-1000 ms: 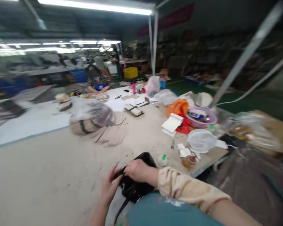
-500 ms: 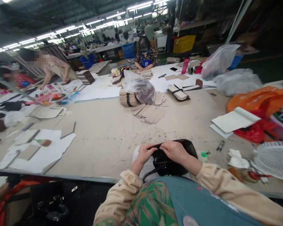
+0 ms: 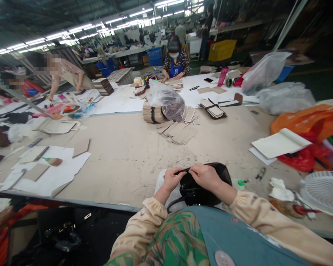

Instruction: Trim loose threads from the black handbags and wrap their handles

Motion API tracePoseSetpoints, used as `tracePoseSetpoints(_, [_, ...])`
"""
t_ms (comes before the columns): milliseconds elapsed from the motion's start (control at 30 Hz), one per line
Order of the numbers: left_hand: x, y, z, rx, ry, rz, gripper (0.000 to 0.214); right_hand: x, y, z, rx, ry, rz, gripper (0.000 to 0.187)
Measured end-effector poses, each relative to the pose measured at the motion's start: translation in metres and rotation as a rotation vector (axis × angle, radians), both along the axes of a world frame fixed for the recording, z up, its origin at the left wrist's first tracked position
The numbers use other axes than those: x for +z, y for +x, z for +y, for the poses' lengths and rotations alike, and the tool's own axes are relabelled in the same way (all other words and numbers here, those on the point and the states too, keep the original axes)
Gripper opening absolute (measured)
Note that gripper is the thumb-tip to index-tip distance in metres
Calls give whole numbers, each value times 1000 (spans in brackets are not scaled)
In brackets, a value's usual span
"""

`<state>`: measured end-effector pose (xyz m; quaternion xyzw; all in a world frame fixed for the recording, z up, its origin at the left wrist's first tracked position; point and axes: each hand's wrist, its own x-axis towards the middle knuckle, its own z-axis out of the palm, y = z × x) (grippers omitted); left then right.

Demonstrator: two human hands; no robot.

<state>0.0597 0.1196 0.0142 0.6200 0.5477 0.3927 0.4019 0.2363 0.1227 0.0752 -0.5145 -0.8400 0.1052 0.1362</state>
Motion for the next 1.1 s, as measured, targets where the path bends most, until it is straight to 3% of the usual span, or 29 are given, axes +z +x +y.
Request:
tracePoseSetpoints(367, [3, 3, 2, -29, 41, -6, 17, 3, -2, 1, -15, 1, -16, 26])
tracePoseSetpoints(833, [12, 10, -1, 68, 53, 58, 10, 0, 4, -3, -6, 32, 36, 19])
tracePoseSetpoints(933, [11, 11, 0, 75, 50, 56, 10, 1, 6, -5, 62, 62, 79, 16])
tracePoseSetpoints(1100, [8, 11, 2, 68, 64, 52, 11, -1, 8, -5, 210, 166, -6, 32])
